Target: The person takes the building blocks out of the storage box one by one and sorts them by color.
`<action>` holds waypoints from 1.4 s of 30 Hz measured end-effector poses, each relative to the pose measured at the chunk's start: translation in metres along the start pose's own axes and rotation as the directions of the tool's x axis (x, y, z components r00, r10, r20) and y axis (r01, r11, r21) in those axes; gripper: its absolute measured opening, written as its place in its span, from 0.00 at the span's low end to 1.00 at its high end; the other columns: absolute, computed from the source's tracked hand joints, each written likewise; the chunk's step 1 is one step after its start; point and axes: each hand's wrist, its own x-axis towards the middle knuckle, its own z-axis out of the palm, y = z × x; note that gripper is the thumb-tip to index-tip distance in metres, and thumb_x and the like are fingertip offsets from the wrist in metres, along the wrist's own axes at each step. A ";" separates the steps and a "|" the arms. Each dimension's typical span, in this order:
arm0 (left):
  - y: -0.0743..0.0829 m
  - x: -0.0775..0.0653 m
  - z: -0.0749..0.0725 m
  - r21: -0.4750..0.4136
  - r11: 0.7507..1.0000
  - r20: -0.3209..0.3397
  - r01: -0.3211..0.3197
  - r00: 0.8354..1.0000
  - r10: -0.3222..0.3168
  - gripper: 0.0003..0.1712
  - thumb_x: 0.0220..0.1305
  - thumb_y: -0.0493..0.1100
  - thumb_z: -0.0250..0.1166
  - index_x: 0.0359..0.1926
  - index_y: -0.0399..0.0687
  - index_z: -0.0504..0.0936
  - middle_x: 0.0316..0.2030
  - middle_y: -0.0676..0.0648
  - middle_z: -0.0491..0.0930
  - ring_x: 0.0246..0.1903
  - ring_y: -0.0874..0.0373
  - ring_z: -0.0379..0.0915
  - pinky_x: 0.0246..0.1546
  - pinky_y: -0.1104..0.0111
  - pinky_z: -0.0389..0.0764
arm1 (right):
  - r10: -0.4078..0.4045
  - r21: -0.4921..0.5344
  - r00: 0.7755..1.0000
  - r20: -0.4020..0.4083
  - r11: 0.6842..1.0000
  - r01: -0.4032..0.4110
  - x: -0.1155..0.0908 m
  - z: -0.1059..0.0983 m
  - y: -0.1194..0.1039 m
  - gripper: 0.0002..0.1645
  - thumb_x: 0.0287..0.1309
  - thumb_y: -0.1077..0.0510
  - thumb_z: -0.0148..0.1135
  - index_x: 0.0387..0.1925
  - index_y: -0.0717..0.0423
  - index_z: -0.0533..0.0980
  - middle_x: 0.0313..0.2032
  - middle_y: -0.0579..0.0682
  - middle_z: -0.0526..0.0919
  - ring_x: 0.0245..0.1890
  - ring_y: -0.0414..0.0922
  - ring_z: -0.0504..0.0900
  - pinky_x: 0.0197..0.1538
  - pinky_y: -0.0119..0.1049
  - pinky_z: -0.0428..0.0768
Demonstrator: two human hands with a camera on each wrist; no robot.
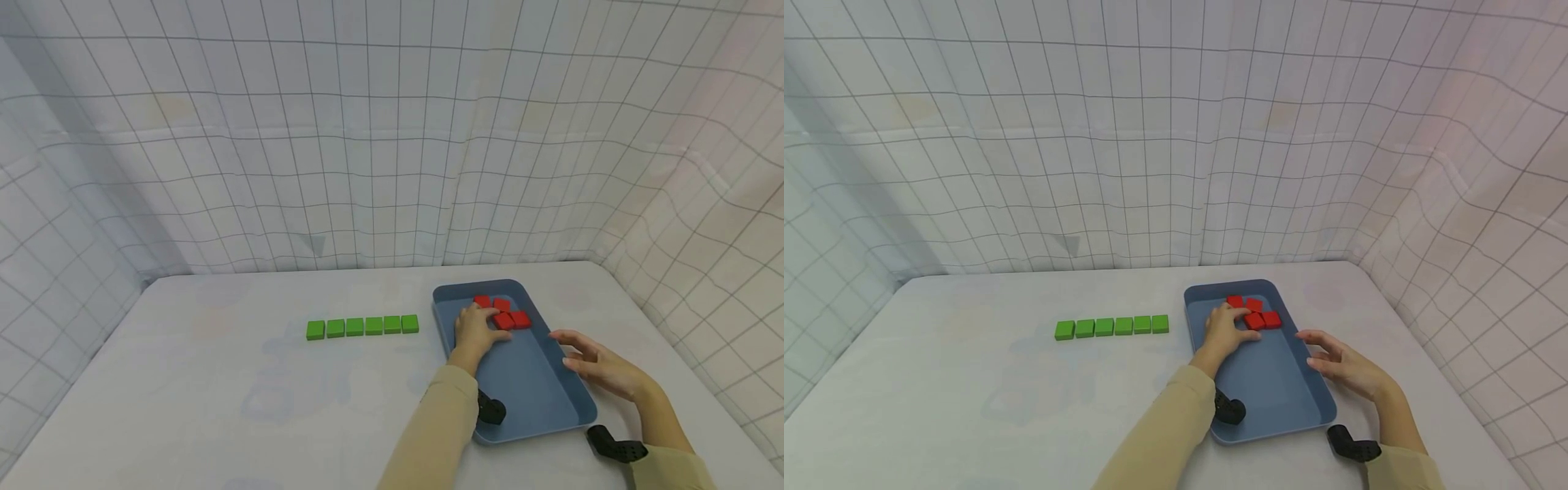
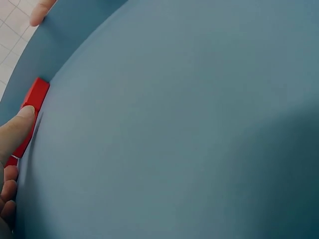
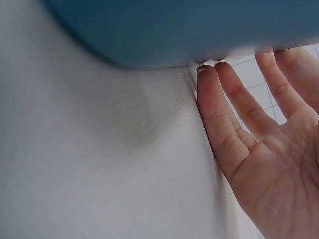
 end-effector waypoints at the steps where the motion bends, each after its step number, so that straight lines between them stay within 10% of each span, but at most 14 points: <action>1: 0.000 0.000 0.000 0.008 1.000 0.002 0.002 1.000 -0.002 0.29 0.44 0.58 0.71 0.51 0.60 0.80 0.50 0.48 0.74 0.48 0.53 0.67 0.50 0.64 0.66 | -0.004 0.009 1.000 0.002 1.000 0.004 0.000 0.000 0.000 0.31 0.66 0.61 0.46 0.67 0.52 0.50 0.65 0.43 0.48 0.64 0.71 0.35 0.57 0.35 0.63; 15: 0.000 0.000 0.001 0.015 1.000 0.015 -0.002 1.000 0.002 0.25 0.47 0.57 0.69 0.49 0.62 0.81 0.48 0.50 0.75 0.49 0.55 0.67 0.49 0.65 0.66 | -0.016 0.044 1.000 0.002 0.999 0.016 0.000 0.000 0.001 0.31 0.66 0.61 0.46 0.67 0.54 0.50 0.63 0.41 0.49 0.64 0.71 0.33 0.50 0.19 0.64; 32: -0.001 -0.002 -0.007 -0.260 0.963 -0.032 -0.067 0.998 0.061 0.24 0.50 0.51 0.70 0.51 0.58 0.81 0.41 0.51 0.77 0.36 0.62 0.73 0.36 0.71 0.71 | -0.004 0.035 1.000 0.007 0.999 0.004 0.000 0.001 -0.001 0.32 0.66 0.61 0.46 0.68 0.52 0.50 0.65 0.45 0.47 0.64 0.71 0.32 0.50 0.20 0.64; 42: 0.001 -0.002 -0.010 -0.405 0.894 -0.132 -0.190 0.980 0.149 0.20 0.50 0.46 0.70 0.47 0.54 0.82 0.31 0.54 0.77 0.25 0.67 0.65 0.24 0.77 0.67 | 0.016 -0.016 1.000 0.004 1.000 -0.016 0.001 -0.001 0.000 0.34 0.67 0.59 0.46 0.68 0.59 0.45 0.66 0.52 0.42 0.64 0.72 0.36 0.59 0.58 0.55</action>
